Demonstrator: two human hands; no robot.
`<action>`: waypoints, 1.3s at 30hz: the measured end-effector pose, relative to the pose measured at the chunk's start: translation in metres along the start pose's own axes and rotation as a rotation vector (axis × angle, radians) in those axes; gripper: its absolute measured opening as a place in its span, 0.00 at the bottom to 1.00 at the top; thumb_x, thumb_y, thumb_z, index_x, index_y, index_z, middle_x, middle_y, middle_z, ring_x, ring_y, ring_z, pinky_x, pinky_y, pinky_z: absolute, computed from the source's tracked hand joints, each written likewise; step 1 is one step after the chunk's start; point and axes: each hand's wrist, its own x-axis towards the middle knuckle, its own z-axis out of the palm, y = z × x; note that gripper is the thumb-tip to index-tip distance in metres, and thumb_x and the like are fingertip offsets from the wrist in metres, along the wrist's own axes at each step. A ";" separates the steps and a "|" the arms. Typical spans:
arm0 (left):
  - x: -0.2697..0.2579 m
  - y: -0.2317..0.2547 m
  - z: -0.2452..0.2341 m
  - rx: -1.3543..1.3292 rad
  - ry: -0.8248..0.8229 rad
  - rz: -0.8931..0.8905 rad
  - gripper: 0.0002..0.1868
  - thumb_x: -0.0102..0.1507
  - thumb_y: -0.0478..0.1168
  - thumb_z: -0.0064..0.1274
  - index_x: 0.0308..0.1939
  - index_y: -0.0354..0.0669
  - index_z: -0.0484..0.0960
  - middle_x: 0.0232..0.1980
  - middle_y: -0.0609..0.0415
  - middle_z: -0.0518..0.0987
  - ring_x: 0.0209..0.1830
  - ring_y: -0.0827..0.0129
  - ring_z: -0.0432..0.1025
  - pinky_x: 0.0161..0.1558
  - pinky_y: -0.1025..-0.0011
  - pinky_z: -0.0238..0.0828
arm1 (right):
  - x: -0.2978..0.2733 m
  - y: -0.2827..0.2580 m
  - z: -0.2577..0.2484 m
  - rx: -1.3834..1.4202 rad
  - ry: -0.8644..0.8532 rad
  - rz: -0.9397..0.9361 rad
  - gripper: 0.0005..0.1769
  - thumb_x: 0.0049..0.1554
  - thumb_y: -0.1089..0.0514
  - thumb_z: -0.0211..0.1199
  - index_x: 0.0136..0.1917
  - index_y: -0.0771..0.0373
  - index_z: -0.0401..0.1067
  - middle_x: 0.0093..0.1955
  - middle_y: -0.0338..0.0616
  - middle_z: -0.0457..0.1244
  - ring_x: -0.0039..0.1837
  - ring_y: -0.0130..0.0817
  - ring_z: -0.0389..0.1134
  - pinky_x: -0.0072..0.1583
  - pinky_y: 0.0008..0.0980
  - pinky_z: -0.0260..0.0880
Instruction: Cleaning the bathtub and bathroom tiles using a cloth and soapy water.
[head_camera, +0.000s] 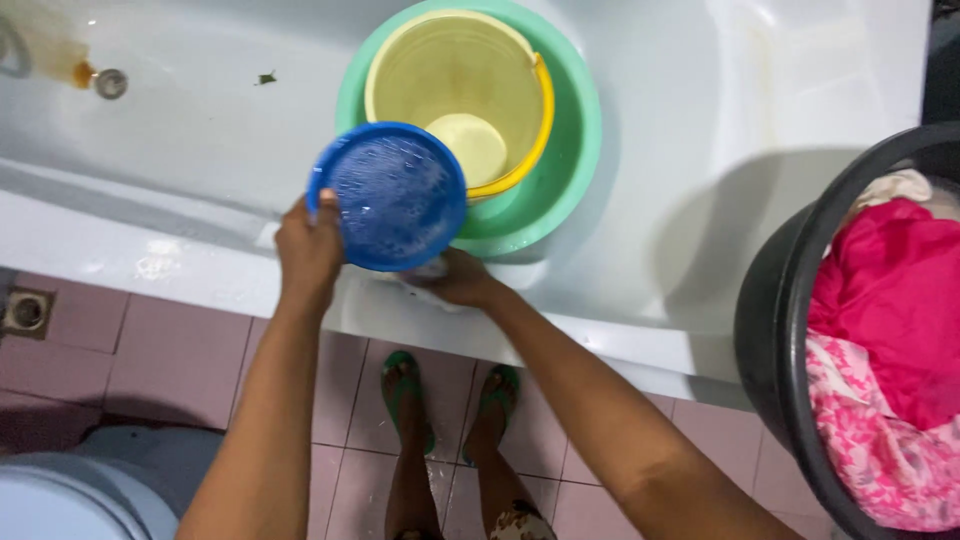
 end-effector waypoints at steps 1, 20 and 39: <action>0.000 0.003 0.002 -0.005 -0.008 0.000 0.31 0.72 0.63 0.43 0.47 0.37 0.84 0.34 0.49 0.82 0.34 0.68 0.76 0.34 0.66 0.73 | -0.020 0.018 -0.019 -0.003 0.004 0.008 0.30 0.59 0.41 0.66 0.66 0.61 0.72 0.67 0.50 0.66 0.69 0.42 0.66 0.71 0.43 0.64; -0.005 0.017 0.022 -0.078 -0.084 0.041 0.29 0.72 0.61 0.38 0.51 0.39 0.82 0.34 0.48 0.80 0.34 0.64 0.74 0.38 0.63 0.71 | -0.172 -0.075 0.033 -0.457 0.647 -0.330 0.25 0.52 0.49 0.71 0.64 0.48 0.77 0.68 0.52 0.63 0.72 0.54 0.60 0.71 0.61 0.56; -0.068 0.023 0.006 -0.027 -0.076 -0.069 0.23 0.73 0.54 0.40 0.46 0.39 0.81 0.32 0.51 0.78 0.32 0.67 0.72 0.36 0.64 0.68 | -0.213 0.007 0.011 -0.619 0.645 -0.175 0.30 0.53 0.50 0.73 0.68 0.48 0.71 0.69 0.50 0.59 0.74 0.53 0.58 0.74 0.65 0.54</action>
